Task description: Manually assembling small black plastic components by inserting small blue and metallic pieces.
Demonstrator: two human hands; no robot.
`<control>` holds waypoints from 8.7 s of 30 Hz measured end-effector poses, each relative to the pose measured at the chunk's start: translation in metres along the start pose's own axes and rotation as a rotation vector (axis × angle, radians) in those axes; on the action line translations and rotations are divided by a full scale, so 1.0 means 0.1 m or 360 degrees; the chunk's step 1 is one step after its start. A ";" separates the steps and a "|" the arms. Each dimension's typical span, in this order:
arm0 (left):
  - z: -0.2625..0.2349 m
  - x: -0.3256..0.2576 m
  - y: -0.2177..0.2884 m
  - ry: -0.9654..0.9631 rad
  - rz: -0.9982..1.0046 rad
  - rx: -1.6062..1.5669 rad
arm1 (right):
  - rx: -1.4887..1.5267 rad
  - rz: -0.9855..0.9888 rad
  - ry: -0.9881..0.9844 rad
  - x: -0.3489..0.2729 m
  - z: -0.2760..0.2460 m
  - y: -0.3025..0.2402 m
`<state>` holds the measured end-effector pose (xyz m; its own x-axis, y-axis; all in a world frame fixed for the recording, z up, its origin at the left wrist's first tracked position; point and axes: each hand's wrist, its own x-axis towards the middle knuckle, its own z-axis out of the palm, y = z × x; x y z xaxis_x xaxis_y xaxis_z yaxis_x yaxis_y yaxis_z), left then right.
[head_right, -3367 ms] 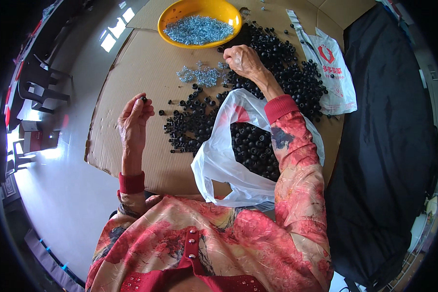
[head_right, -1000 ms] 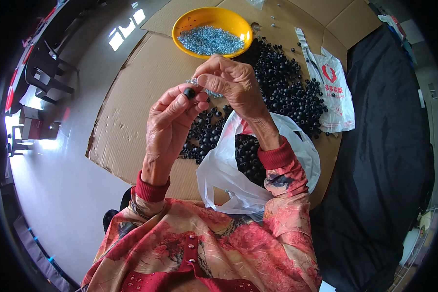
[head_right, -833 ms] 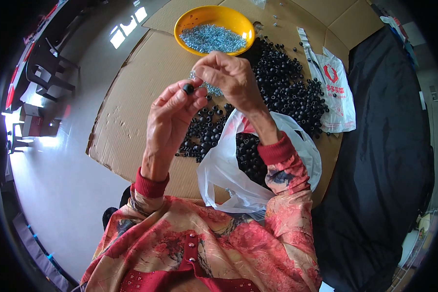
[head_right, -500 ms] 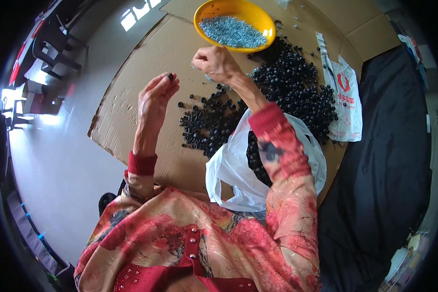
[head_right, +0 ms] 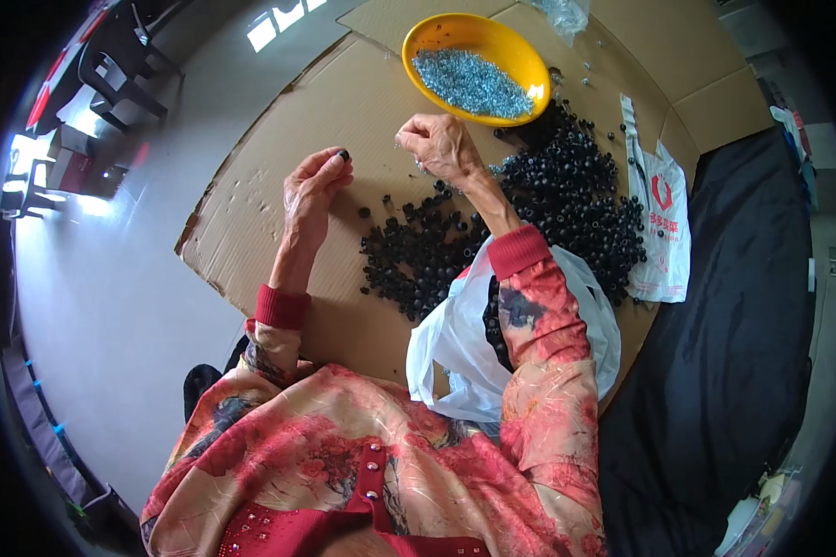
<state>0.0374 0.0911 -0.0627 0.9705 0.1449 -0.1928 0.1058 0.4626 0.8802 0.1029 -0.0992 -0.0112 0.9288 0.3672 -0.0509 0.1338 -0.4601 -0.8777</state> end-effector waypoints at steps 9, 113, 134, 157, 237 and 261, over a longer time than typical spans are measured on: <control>0.25 -0.20 0.27 -0.0469 -0.0287 -0.0937 | 0.0309 -0.0280 0.0171 -0.23 -0.16 -0.46; 0.77 -0.75 0.24 -0.0820 -0.0281 -0.0452 | 0.0950 0.0072 -0.0267 -0.93 -0.38 -0.55; 0.45 -0.33 0.61 -0.0701 0.0116 -0.0773 | -0.1041 -0.0817 -0.0226 -0.32 0.29 0.00; 0.93 -0.62 0.45 -0.1065 -0.0404 -0.1202 | 0.1057 -0.0529 0.0184 -0.91 -0.38 -0.66; 1.11 -0.79 0.30 -0.0962 -0.0677 -0.1034 | -0.0323 -0.0802 0.0216 -1.14 -0.75 -0.85; 1.17 -0.79 0.26 -0.0869 -0.0602 -0.0967 | -0.0114 -0.0527 0.0317 -1.20 -0.71 -0.79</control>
<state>-0.0114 -0.0103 0.0263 0.8783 -0.4751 -0.0538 0.4567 0.8003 0.3885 0.0058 -0.1644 0.0987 0.8792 0.3442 0.3293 0.4548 -0.4010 -0.7952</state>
